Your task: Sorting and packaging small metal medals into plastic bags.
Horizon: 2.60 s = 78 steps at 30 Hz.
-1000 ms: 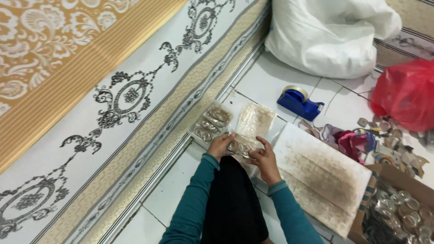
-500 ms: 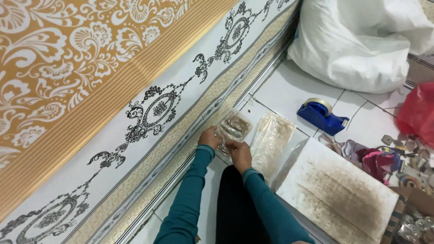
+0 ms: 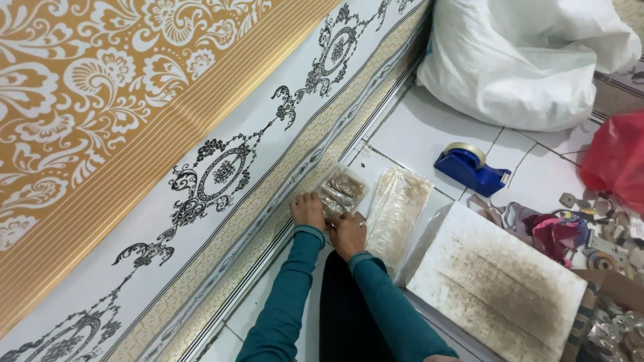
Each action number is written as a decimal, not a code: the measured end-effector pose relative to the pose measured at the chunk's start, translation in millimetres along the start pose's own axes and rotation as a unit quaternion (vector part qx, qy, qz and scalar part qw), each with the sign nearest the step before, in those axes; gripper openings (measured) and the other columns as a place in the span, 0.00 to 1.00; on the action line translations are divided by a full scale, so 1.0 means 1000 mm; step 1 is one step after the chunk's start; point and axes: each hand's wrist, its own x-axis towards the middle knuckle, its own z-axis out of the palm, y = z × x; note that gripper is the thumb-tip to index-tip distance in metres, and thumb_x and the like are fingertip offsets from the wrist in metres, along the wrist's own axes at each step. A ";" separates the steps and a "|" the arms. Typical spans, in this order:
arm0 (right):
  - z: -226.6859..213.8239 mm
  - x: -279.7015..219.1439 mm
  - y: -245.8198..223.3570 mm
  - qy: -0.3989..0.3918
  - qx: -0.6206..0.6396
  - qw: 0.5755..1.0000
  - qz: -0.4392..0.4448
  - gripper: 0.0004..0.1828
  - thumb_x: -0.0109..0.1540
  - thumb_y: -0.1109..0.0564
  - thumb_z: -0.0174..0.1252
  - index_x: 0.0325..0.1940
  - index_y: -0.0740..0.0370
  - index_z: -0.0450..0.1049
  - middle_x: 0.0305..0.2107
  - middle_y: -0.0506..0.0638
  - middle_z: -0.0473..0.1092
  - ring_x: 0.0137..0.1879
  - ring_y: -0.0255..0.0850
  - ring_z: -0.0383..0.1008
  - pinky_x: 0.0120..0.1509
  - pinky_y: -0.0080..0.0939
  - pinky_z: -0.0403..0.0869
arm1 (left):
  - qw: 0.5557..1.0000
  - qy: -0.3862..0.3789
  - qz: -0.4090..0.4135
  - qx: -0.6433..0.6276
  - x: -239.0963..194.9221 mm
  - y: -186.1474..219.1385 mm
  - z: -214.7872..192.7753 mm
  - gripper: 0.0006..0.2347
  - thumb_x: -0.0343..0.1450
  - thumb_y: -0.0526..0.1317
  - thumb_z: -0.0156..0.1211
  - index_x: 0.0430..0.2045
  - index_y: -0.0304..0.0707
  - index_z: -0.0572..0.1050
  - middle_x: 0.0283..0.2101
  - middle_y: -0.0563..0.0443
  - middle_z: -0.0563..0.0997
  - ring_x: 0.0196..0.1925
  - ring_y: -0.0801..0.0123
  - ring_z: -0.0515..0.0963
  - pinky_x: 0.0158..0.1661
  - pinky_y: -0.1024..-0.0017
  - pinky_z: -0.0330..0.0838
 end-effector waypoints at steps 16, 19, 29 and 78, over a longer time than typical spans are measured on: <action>-0.046 -0.059 0.069 0.090 0.170 0.981 0.022 0.16 0.68 0.51 0.54 0.59 0.42 0.76 0.59 0.53 0.66 0.65 0.56 0.67 0.63 0.60 0.68 | 0.994 -0.030 0.067 -0.084 -0.005 0.053 -0.034 0.13 0.72 0.36 0.58 0.51 0.39 0.74 0.43 0.44 0.80 0.50 0.55 0.80 0.49 0.59 0.70; -0.063 -0.093 0.121 0.158 0.266 0.950 0.038 0.15 0.66 0.53 0.56 0.56 0.45 0.79 0.54 0.57 0.69 0.57 0.60 0.73 0.57 0.61 0.73 | 0.985 -0.007 0.089 -0.145 -0.025 0.113 -0.057 0.09 0.75 0.38 0.52 0.48 0.42 0.76 0.40 0.46 0.80 0.44 0.55 0.81 0.46 0.59 0.70; -0.139 -0.316 0.361 0.369 0.419 0.775 0.297 0.12 0.65 0.56 0.60 0.52 0.47 0.83 0.47 0.53 0.79 0.55 0.49 0.78 0.59 0.48 0.75 | 0.798 -0.078 0.312 -0.510 -0.181 0.379 -0.114 0.10 0.70 0.31 0.59 0.42 0.44 0.81 0.36 0.47 0.82 0.39 0.53 0.85 0.40 0.61 0.78; -0.209 -0.317 0.531 0.448 0.406 0.753 0.258 0.09 0.57 0.60 0.72 0.41 0.56 0.84 0.28 0.49 0.81 0.34 0.34 0.79 0.41 0.34 0.76 | 0.717 -0.372 0.233 -0.541 -0.231 0.615 -0.083 0.07 0.70 0.39 0.68 0.40 0.42 0.82 0.38 0.43 0.86 0.43 0.53 0.85 0.42 0.60 0.80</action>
